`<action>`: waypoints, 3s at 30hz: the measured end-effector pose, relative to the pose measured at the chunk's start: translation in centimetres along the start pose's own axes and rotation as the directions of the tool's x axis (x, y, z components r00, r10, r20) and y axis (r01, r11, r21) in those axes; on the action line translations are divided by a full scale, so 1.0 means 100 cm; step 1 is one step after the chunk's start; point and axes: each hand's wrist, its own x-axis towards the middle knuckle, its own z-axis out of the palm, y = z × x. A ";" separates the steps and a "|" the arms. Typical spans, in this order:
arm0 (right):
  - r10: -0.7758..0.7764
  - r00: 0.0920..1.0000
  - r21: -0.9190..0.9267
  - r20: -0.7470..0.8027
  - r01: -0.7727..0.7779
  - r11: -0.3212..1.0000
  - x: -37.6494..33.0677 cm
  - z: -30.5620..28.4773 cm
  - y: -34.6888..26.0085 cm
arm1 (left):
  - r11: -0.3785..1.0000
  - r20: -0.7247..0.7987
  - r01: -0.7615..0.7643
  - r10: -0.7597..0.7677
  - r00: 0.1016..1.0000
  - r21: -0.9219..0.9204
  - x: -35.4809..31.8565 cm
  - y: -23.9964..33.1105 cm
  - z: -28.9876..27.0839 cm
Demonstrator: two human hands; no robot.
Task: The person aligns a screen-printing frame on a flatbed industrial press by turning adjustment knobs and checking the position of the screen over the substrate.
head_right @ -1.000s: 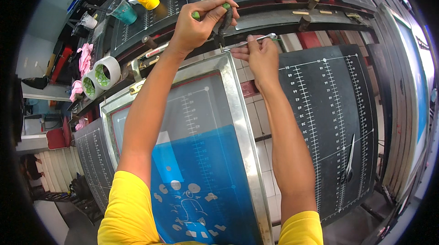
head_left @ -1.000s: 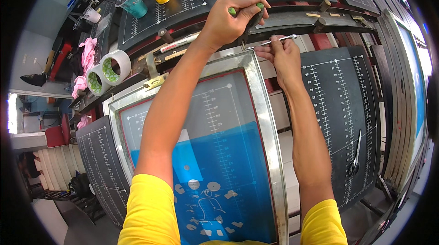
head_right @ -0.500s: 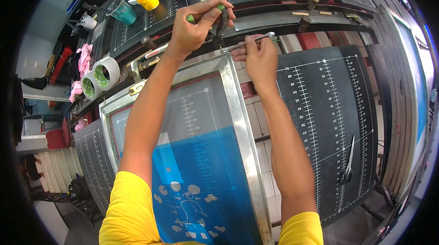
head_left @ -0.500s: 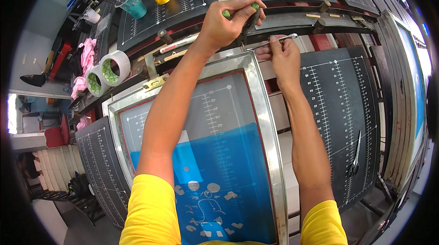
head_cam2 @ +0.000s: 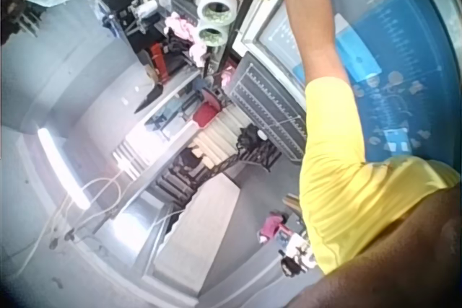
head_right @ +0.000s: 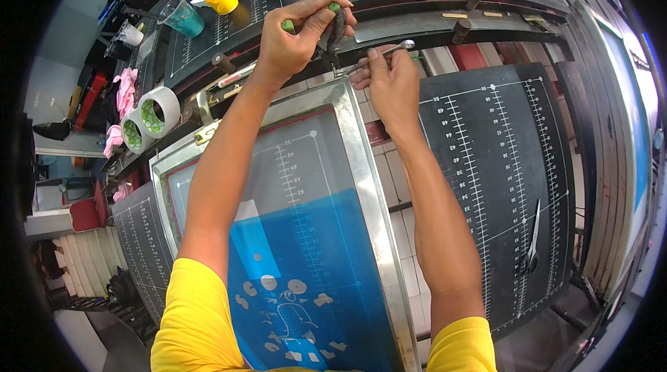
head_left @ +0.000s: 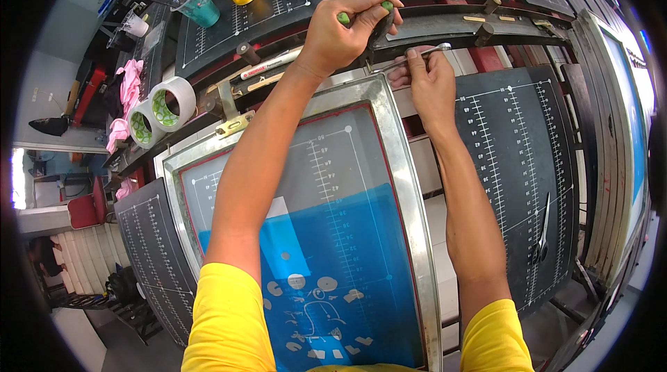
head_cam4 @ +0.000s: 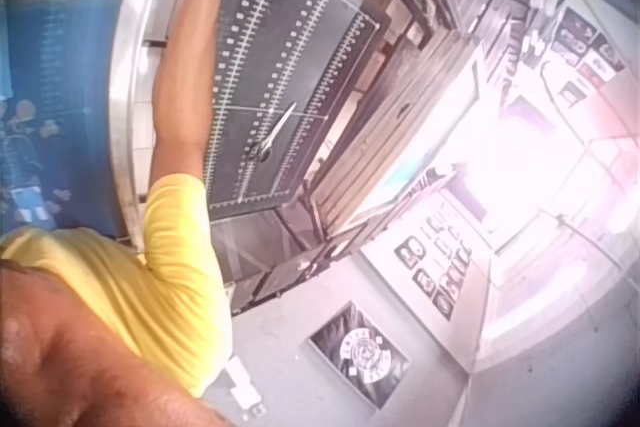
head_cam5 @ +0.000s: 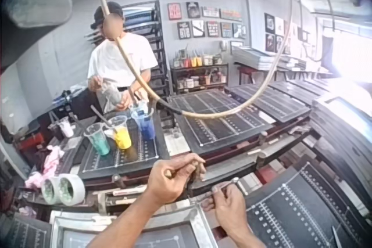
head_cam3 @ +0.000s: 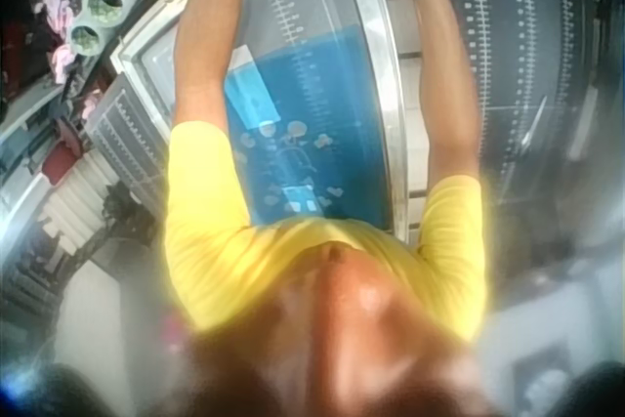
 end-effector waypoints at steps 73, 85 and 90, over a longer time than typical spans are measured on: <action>0.162 0.941 0.425 -0.297 -0.021 0.905 0.007 -0.002 0.008 | 0.997 0.149 0.074 -0.070 0.986 -0.020 -0.016 0.030 -0.001; 0.236 0.922 0.589 -0.306 -0.011 0.808 0.017 -0.024 0.019 | 0.929 -0.484 -0.040 -0.155 0.861 -0.369 -0.110 0.145 -0.091; 0.216 0.950 0.714 -0.224 0.009 0.700 0.023 -0.032 0.036 | 0.950 -0.682 0.287 -0.289 0.672 -0.121 -0.263 0.256 -0.157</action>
